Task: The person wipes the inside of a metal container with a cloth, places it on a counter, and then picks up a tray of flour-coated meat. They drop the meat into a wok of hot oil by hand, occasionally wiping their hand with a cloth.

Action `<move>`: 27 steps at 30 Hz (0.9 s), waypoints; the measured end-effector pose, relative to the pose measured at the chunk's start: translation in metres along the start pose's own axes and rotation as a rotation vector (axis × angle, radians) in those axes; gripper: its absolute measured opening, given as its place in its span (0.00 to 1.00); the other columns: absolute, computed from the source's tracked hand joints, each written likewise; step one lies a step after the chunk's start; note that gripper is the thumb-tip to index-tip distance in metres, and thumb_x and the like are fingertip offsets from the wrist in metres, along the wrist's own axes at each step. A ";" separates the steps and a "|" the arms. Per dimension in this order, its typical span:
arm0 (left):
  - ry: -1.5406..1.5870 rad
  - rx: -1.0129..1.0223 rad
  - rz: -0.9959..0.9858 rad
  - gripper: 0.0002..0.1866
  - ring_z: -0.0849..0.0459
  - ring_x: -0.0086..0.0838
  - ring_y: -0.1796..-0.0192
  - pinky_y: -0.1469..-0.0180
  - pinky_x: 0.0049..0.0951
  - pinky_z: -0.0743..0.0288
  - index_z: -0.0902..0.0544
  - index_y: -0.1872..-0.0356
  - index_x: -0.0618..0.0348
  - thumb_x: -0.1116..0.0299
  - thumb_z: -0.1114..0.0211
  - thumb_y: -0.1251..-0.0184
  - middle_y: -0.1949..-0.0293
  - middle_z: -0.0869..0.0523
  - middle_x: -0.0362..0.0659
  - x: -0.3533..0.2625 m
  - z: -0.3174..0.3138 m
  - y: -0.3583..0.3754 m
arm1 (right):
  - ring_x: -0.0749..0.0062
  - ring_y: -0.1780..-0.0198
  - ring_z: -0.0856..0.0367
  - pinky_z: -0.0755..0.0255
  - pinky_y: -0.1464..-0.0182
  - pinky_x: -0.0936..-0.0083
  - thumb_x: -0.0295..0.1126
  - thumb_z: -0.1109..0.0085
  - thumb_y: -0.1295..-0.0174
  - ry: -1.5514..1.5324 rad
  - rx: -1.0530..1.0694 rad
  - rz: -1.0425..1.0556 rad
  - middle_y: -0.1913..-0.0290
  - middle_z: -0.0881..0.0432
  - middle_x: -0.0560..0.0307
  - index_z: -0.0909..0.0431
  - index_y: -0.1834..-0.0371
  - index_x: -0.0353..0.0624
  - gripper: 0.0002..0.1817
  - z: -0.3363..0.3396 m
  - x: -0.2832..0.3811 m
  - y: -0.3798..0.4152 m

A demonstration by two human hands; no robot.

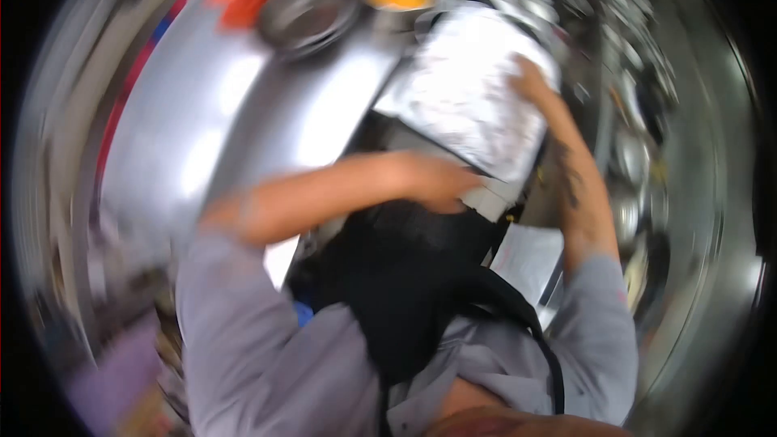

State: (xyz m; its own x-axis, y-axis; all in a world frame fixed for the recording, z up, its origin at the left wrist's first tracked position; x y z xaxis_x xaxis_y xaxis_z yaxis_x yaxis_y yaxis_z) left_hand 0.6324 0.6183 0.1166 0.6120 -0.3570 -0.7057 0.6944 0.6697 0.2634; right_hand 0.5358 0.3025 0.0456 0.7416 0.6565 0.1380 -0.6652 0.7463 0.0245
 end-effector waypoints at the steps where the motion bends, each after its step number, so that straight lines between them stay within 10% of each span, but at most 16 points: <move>1: -0.101 0.172 -0.134 0.25 0.17 0.48 0.53 0.50 0.45 0.24 0.27 0.41 0.61 0.62 0.36 0.36 0.52 0.17 0.56 -0.008 -0.007 -0.028 | 0.48 0.31 0.35 0.43 0.28 0.60 0.39 0.42 0.41 0.052 0.023 0.041 0.34 0.31 0.36 0.35 0.33 0.37 0.33 0.003 0.002 -0.004; 2: -0.182 0.285 -0.211 0.17 0.13 0.40 0.67 0.63 0.40 0.19 0.18 0.56 0.64 0.61 0.34 0.41 0.64 0.14 0.50 -0.011 -0.022 -0.072 | 0.48 0.32 0.33 0.41 0.29 0.59 0.38 0.40 0.41 0.087 0.042 0.058 0.35 0.30 0.36 0.35 0.33 0.37 0.33 -0.003 -0.004 -0.013; 4: -0.431 0.528 -0.049 0.18 0.13 0.39 0.63 0.59 0.40 0.20 0.17 0.53 0.61 0.60 0.36 0.39 0.59 0.14 0.49 -0.041 0.001 -0.090 | 0.48 0.35 0.30 0.38 0.32 0.59 0.35 0.38 0.43 -0.146 0.179 -0.056 0.38 0.27 0.37 0.34 0.34 0.36 0.33 0.000 0.017 -0.009; 6: -0.660 0.666 -0.005 0.19 0.14 0.38 0.59 0.55 0.40 0.21 0.17 0.49 0.59 0.59 0.38 0.38 0.54 0.14 0.48 -0.070 0.020 -0.103 | 0.47 0.37 0.27 0.35 0.34 0.59 0.33 0.36 0.44 -0.001 -0.023 0.261 0.41 0.24 0.37 0.32 0.36 0.36 0.31 -0.016 0.012 -0.012; 11: -0.732 0.395 -0.350 0.16 0.14 0.41 0.61 0.59 0.44 0.23 0.15 0.55 0.61 0.65 0.36 0.42 0.60 0.13 0.51 -0.095 0.033 -0.100 | 0.72 0.75 0.21 0.24 0.69 0.72 0.33 0.40 0.38 -0.448 0.026 -0.213 0.65 0.18 0.50 0.27 0.38 0.38 0.24 0.034 0.023 0.022; 12: -0.421 0.356 -0.230 0.16 0.15 0.36 0.71 0.72 0.36 0.24 0.16 0.56 0.65 0.72 0.35 0.47 0.67 0.14 0.51 -0.078 0.030 -0.091 | 0.79 0.80 0.26 0.27 0.77 0.77 0.33 0.40 0.37 -0.533 -0.026 -0.178 0.70 0.20 0.56 0.29 0.37 0.40 0.25 0.039 0.021 0.023; 16: 0.130 0.092 -0.029 0.24 0.18 0.34 0.79 0.74 0.35 0.24 0.25 0.42 0.64 0.70 0.40 0.41 0.71 0.16 0.51 0.005 -0.014 -0.051 | 0.78 0.77 0.24 0.25 0.78 0.79 0.31 0.41 0.38 -0.734 0.008 -0.187 0.70 0.21 0.56 0.29 0.37 0.37 0.25 0.041 0.014 0.030; 21: 0.694 0.050 0.228 0.31 0.17 0.25 0.69 0.65 0.26 0.20 0.36 0.31 0.58 0.67 0.38 0.33 0.53 0.19 0.47 0.047 -0.041 0.015 | 0.43 0.46 0.21 0.24 0.46 0.60 0.35 0.33 0.52 -0.203 -0.023 -0.133 0.42 0.30 0.27 0.36 0.30 0.47 0.42 0.035 0.028 0.034; 24: 0.835 -0.057 0.326 0.30 0.18 0.23 0.67 0.68 0.23 0.22 0.36 0.31 0.58 0.67 0.38 0.33 0.52 0.19 0.45 0.063 -0.055 0.041 | 0.37 0.45 0.23 0.24 0.46 0.60 0.36 0.30 0.56 -0.026 0.118 -0.096 0.34 0.41 0.23 0.39 0.28 0.51 0.46 0.034 0.051 0.034; 27: 0.924 -0.123 0.389 0.30 0.18 0.22 0.66 0.70 0.21 0.23 0.36 0.31 0.57 0.66 0.38 0.33 0.51 0.19 0.44 0.071 -0.065 0.057 | 0.44 0.45 0.22 0.24 0.47 0.60 0.35 0.30 0.57 -0.069 0.104 -0.091 0.40 0.31 0.29 0.33 0.33 0.49 0.42 0.025 0.044 0.022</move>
State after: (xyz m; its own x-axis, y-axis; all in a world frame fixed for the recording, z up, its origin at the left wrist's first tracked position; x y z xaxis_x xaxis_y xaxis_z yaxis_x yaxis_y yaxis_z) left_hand 0.6908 0.6735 0.0383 0.2180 0.5098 -0.8322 0.4331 0.7136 0.5506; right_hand 0.5516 0.3445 0.0773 0.7941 0.5745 0.1983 -0.6032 0.7849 0.1418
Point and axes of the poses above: each hand's wrist, its own y-axis away from the middle knuckle, its own z-axis out of the back of the hand, x = y × z, the point moved 6 cm from there along -y, towards the middle knuckle
